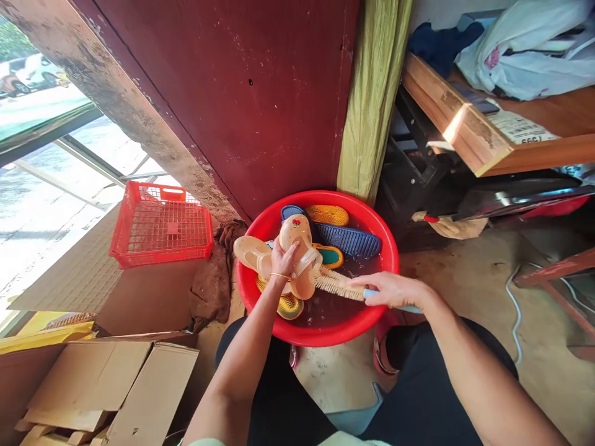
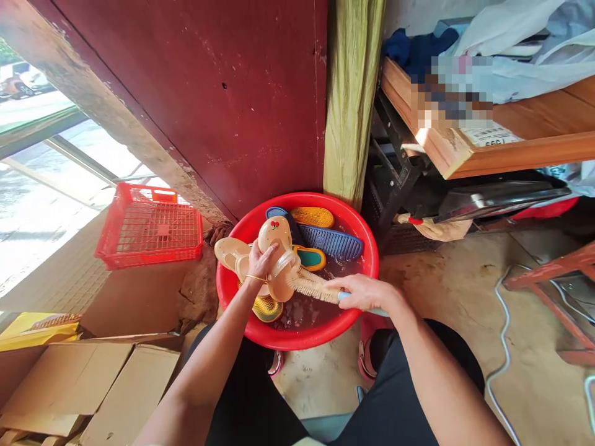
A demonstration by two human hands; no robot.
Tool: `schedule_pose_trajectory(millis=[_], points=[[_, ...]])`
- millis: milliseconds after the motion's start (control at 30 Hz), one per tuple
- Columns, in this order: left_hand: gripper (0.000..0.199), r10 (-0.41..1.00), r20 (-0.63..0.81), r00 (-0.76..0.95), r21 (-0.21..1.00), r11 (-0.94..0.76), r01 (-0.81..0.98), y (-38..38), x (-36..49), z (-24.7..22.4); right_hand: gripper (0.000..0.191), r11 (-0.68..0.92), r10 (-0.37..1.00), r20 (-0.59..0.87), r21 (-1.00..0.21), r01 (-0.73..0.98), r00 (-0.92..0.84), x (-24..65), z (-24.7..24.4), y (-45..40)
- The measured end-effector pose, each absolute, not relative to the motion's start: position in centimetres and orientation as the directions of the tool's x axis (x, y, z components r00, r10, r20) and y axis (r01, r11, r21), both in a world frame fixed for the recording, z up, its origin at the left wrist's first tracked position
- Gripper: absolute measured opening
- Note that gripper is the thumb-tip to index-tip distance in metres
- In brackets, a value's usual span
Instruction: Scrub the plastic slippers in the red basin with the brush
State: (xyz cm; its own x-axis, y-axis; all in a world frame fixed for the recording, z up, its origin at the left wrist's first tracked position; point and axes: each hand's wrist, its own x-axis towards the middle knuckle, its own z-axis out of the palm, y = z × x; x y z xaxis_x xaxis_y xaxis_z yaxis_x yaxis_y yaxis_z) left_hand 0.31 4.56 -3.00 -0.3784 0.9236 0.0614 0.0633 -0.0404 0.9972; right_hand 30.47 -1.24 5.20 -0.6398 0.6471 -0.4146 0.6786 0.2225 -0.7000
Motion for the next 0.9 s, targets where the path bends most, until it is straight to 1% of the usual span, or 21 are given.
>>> schedule_pose_trajectory(millis=[100, 167, 200, 267, 333, 367, 400, 433, 467, 533, 600, 667, 700, 767, 900], points=[[0.047, 0.928, 0.013, -0.372, 1.0, -0.003, 0.027, 4.2, 0.3, -3.3, 0.067, 0.132, 0.672, -0.432, -0.729, 0.671, -0.602, 32.5, 6.1, -1.0], [0.042, 0.911, -0.015, -0.411, 1.0, 0.018, 0.002, 4.2, 0.2, -3.6, 0.068, 0.068, 0.639, -0.45, -0.775, 0.628, -0.624, 32.9, 6.7, -1.0], [0.04, 0.9, -0.017, -0.436, 1.0, 0.023, 0.009, 4.2, 0.1, -3.7, 0.069, 0.047, 0.626, -0.435, -0.807, 0.588, -0.647, 32.8, 6.9, -1.0], [0.036, 0.883, 0.032, -0.468, 0.996, 0.008, 0.084, 4.2, 0.2, -3.8, 0.069, 0.044, 0.663, -0.35, -0.864, 0.502, -0.661, 32.1, 7.0, -1.0], [0.037, 0.887, 0.13, -0.443, 0.975, -0.034, 0.218, 3.9, 0.5, -3.7, 0.066, 0.12, 0.797, -0.206, -0.867, 0.484, -0.567, 30.6, 6.5, -0.9], [0.039, 0.895, 0.174, -0.411, 0.958, -0.057, 0.283, 3.6, 0.9, -3.5, 0.063, 0.181, 0.868, -0.11, -0.837, 0.516, -0.484, 29.6, 6.0, -0.8], [0.042, 0.907, 0.207, -0.367, 0.94, -0.08, 0.332, 3.2, 1.4, -3.4, 0.06, 0.244, 0.915, -0.009, -0.783, 0.572, -0.403, 28.4, 5.5, -0.8], [0.044, 0.92, 0.223, -0.322, 0.927, -0.099, 0.362, 2.8, 1.9, -3.2, 0.058, 0.301, 0.935, 0.088, -0.711, 0.636, -0.344, 27.1, 4.9, -0.7], [0.044, 0.931, 0.226, -0.285, 0.92, -0.108, 0.376, 2.3, 2.4, -2.9, 0.057, 0.353, 0.927, 0.141, -0.64, 0.683, -0.348, 25.8, 4.3, -0.7], [0.039, 0.947, 0.212, -0.241, 0.918, -0.108, 0.382, 1.5, 3.4, -2.4, 0.056, 0.412, 0.906, 0.127, -0.483, 0.773, -0.404, 23.8, 3.3, -0.4], [0.034, 0.951, 0.194, -0.239, 0.916, -0.088, 0.392, 1.0, 4.0, -1.9, 0.057, 0.408, 0.909, 0.066, -0.334, 0.849, -0.411, 22.7, 2.6, 0.0], [0.032, 0.949, 0.187, -0.255, 0.912, -0.071, 0.405, 0.9, 4.2, -1.6, 0.059, 0.382, 0.923, 0.043, -0.232, 0.894, -0.383, 22.8, 2.1, 0.7], [0.032, 0.947, 0.19, -0.259, 0.911, -0.072, 0.406, 0.9, 4.2, -1.5, 0.059, 0.373, 0.927, 0.043, -0.208, 0.904, -0.372, 23.2, 1.9, 1.0], [0.034, 0.943, 0.205, -0.262, 0.916, -0.091, 0.39, 1.0, 4.2, -1.4, 0.059, 0.332, 0.943, 0.05, -0.209, 0.92, -0.329, 24.4, 1.6, 1.6], [0.042, 0.936, 0.234, -0.263, 0.93, -0.136, 0.342, 1.1, 4.2, -1.5, 0.058, 0.188, 0.982, 0.075, -0.306, 0.933, -0.173, 26.1, 1.4, 1.6]])
